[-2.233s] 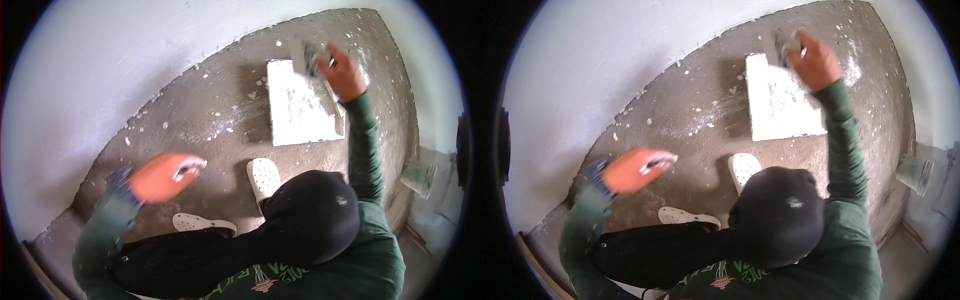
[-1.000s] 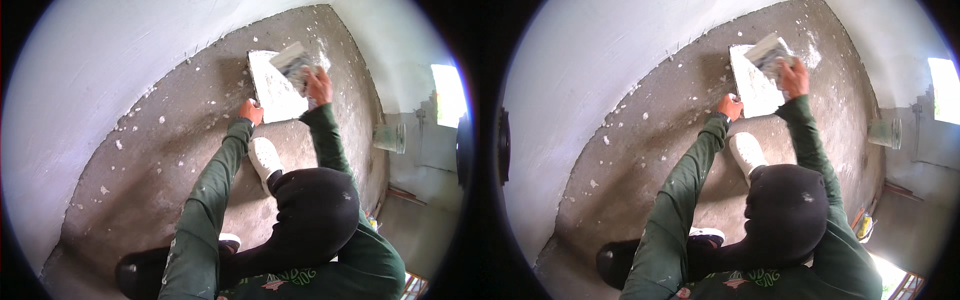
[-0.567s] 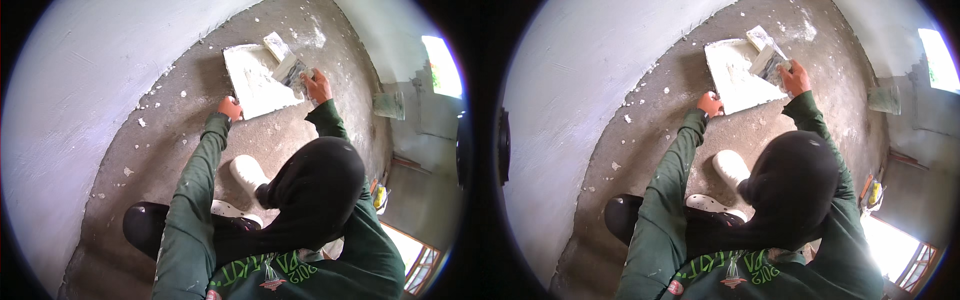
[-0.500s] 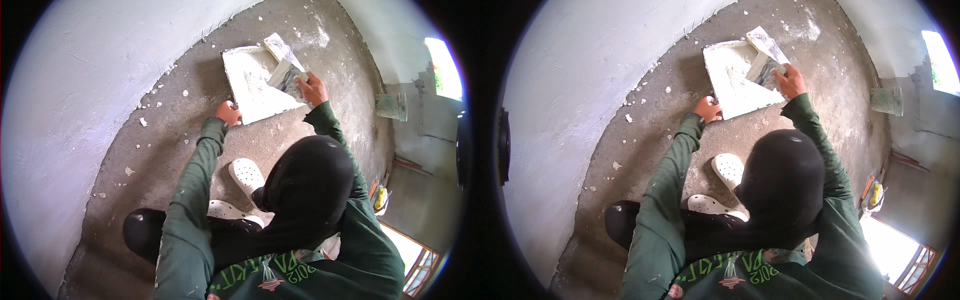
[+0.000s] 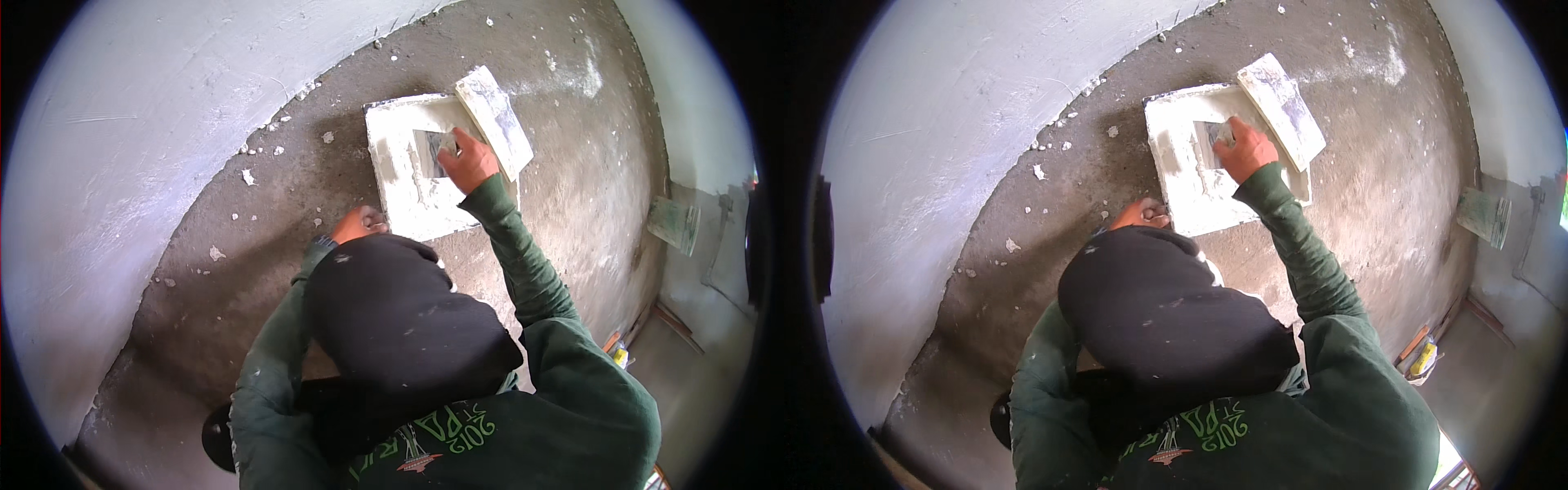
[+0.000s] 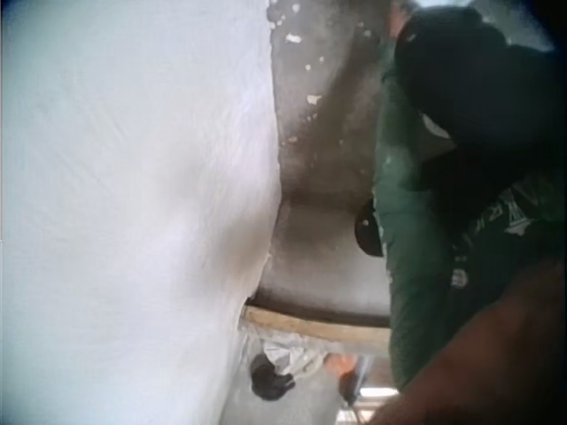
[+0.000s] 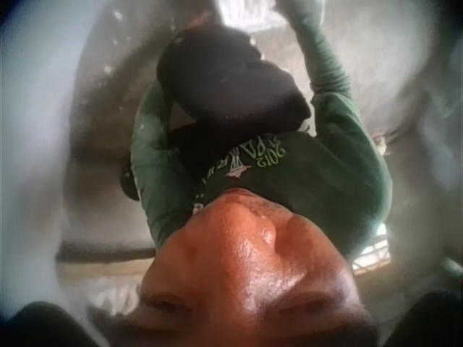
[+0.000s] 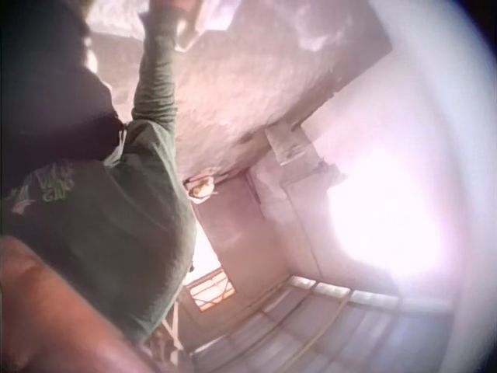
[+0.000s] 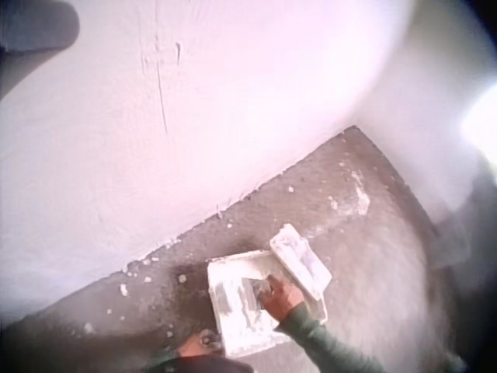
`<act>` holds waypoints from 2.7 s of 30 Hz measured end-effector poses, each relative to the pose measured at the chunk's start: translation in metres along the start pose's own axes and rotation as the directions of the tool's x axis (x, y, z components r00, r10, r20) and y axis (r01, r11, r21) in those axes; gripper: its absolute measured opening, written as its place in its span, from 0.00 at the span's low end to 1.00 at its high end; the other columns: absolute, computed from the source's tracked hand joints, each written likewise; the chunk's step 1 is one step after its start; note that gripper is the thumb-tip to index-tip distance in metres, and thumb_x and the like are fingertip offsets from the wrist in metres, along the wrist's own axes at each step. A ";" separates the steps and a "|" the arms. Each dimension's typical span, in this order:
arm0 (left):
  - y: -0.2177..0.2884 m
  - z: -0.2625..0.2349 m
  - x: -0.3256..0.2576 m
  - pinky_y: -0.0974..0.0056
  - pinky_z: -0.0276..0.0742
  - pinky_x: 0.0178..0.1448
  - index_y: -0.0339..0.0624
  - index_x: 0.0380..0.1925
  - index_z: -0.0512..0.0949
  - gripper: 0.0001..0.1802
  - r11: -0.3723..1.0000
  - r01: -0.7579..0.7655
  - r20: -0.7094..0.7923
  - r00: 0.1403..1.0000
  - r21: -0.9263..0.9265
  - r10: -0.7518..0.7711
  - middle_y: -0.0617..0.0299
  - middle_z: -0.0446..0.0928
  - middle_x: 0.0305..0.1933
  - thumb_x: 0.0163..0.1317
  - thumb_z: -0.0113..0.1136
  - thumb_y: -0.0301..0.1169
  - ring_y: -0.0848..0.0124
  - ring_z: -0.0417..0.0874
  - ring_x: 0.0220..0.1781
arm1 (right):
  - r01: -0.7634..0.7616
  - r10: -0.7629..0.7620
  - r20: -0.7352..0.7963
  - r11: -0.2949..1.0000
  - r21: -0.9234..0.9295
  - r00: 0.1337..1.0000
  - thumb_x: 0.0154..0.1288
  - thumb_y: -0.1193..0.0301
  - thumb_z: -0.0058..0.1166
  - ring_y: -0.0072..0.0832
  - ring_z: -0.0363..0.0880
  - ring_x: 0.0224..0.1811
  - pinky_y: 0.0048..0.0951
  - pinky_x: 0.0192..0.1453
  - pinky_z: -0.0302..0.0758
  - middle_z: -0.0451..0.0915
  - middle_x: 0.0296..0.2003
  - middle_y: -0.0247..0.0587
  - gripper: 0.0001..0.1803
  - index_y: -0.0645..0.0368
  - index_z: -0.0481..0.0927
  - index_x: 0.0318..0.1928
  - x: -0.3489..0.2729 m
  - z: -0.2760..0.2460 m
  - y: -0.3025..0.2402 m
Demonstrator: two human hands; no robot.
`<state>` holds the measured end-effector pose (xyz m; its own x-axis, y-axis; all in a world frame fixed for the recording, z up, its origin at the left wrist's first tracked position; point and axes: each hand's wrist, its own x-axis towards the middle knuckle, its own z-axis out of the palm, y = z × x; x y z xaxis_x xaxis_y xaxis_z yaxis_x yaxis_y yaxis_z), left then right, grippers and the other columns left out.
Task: The person scoops white plaster from a tray using a trowel and applies it to the lower section of a wall. They repeatedly smooth the material along the base of the wall, working in small sections and refilling the trowel as needed.
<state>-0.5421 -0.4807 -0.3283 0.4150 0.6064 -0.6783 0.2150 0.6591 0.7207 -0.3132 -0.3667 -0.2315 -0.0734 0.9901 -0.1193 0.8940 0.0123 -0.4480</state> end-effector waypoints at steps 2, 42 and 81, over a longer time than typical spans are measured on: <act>-0.025 -0.013 -0.011 0.63 0.75 0.45 0.33 0.45 0.73 0.23 0.989 0.047 -0.053 0.997 -0.139 -0.055 0.53 0.79 0.35 0.55 0.67 0.36 0.70 0.80 0.39 | 0.110 -0.110 0.000 0.994 -0.029 0.994 0.52 0.67 0.53 0.53 0.78 0.36 0.47 0.39 0.74 0.79 0.33 0.56 0.16 0.62 0.74 0.41 -0.005 0.004 -0.007; -0.118 -0.085 -0.264 0.59 0.76 0.45 0.39 0.44 0.75 0.17 0.718 -0.103 -0.005 0.989 0.688 0.146 0.52 0.80 0.38 0.58 0.60 0.35 0.58 0.82 0.41 | -0.448 -0.255 0.779 0.699 0.558 0.572 0.67 0.62 0.50 0.23 0.80 0.34 0.28 0.37 0.81 0.80 0.39 0.34 0.20 0.56 0.71 0.56 0.047 -0.037 -0.071; 0.046 -0.004 -0.430 0.56 0.66 0.64 0.32 0.46 0.73 0.18 0.444 -0.002 -0.049 0.993 0.896 0.104 0.51 0.76 0.46 0.56 0.50 0.28 0.57 0.76 0.55 | -0.268 -0.197 0.476 0.618 0.739 0.857 0.61 0.63 0.50 0.37 0.78 0.29 0.38 0.34 0.74 0.77 0.25 0.46 0.16 0.68 0.76 0.36 -0.066 0.385 -0.316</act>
<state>-0.7145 -0.7091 -0.0043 0.3914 0.6923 -0.6062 0.8866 -0.1072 0.4500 -0.7614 -0.4898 -0.4231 -0.4499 0.7794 -0.4360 0.2459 -0.3612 -0.8995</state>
